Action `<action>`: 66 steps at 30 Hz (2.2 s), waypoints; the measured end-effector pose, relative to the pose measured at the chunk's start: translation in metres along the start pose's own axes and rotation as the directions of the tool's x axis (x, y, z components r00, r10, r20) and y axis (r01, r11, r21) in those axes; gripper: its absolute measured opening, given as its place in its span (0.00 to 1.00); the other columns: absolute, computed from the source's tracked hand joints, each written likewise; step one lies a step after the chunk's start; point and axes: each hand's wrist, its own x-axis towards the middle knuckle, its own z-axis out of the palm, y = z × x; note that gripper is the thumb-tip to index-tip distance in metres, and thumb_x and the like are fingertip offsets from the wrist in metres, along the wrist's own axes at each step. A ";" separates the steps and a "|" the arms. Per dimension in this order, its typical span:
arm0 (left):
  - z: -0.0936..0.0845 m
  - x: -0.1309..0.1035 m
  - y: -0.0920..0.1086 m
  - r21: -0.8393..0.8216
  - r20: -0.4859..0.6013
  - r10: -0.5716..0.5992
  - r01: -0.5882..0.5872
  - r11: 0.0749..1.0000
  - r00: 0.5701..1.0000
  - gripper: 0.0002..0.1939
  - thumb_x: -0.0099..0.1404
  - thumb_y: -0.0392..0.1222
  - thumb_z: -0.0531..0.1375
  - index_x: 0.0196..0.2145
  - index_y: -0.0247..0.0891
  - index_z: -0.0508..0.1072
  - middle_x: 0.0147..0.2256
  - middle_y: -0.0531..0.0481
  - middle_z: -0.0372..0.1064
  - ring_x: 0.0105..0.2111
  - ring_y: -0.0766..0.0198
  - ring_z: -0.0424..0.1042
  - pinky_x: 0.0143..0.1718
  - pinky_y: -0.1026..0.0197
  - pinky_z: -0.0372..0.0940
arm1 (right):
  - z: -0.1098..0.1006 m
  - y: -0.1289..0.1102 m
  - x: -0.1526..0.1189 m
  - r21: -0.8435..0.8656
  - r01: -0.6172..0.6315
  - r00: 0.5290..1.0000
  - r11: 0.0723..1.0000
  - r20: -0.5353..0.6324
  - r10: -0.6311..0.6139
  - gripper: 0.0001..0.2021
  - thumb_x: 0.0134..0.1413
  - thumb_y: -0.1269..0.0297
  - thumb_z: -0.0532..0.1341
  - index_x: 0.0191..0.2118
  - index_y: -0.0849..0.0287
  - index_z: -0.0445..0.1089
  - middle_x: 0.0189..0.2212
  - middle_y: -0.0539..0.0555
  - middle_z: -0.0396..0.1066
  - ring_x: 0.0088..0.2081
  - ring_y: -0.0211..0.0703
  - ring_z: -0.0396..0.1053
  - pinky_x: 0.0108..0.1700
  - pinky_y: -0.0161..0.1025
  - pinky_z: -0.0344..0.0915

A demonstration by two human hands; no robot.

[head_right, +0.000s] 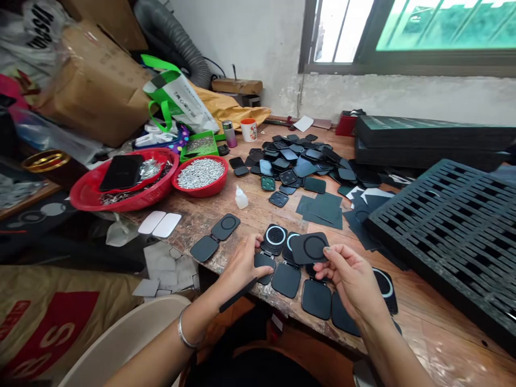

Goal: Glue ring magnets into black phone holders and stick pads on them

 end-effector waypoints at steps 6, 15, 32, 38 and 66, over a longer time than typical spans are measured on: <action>-0.011 0.018 -0.005 -0.194 0.093 -0.174 0.190 0.962 0.980 0.39 0.44 0.35 0.68 0.53 0.42 0.58 0.38 0.52 0.63 0.33 0.63 0.67 0.39 0.59 0.63 | -0.007 0.000 0.000 -0.001 -0.039 0.999 0.999 0.032 0.039 0.14 0.48 0.57 0.67 0.26 0.59 0.63 0.12 0.45 0.59 0.15 0.27 0.49 0.16 0.27 0.43; -0.038 0.011 -0.007 -0.554 0.325 -0.203 0.360 0.750 0.923 0.17 0.56 0.44 0.62 0.42 0.34 0.74 0.34 0.45 0.72 0.32 0.60 0.71 0.35 0.61 0.66 | 0.013 -0.002 -0.001 0.056 0.007 0.995 0.998 0.100 -0.012 0.12 0.43 0.59 0.69 0.23 0.60 0.69 0.25 0.50 0.67 0.27 0.35 0.61 0.29 0.33 0.61; -0.031 -0.012 0.020 -0.703 0.612 -0.118 0.606 0.373 0.782 0.17 0.56 0.39 0.61 0.44 0.37 0.75 0.33 0.44 0.76 0.27 0.59 0.75 0.30 0.61 0.70 | 0.040 0.008 -0.005 0.103 -0.166 0.979 0.981 0.138 0.151 0.11 0.36 0.62 0.72 0.23 0.61 0.71 0.27 0.50 0.70 0.31 0.37 0.67 0.36 0.35 0.68; -0.024 -0.011 0.011 -0.710 0.612 -0.091 0.596 0.375 0.786 0.19 0.56 0.39 0.62 0.47 0.38 0.74 0.34 0.45 0.76 0.27 0.60 0.76 0.31 0.60 0.70 | 0.038 0.009 -0.004 0.058 -0.167 0.980 0.984 0.118 0.160 0.12 0.35 0.61 0.72 0.22 0.61 0.70 0.29 0.51 0.71 0.30 0.36 0.67 0.35 0.33 0.68; -0.025 -0.014 0.020 -0.705 0.602 -0.109 0.590 0.394 0.791 0.21 0.55 0.41 0.63 0.48 0.36 0.73 0.36 0.42 0.76 0.27 0.59 0.76 0.30 0.61 0.70 | 0.035 0.015 -0.005 0.026 -0.140 0.989 0.990 0.052 0.139 0.11 0.38 0.61 0.71 0.22 0.60 0.70 0.31 0.52 0.70 0.31 0.36 0.65 0.35 0.34 0.66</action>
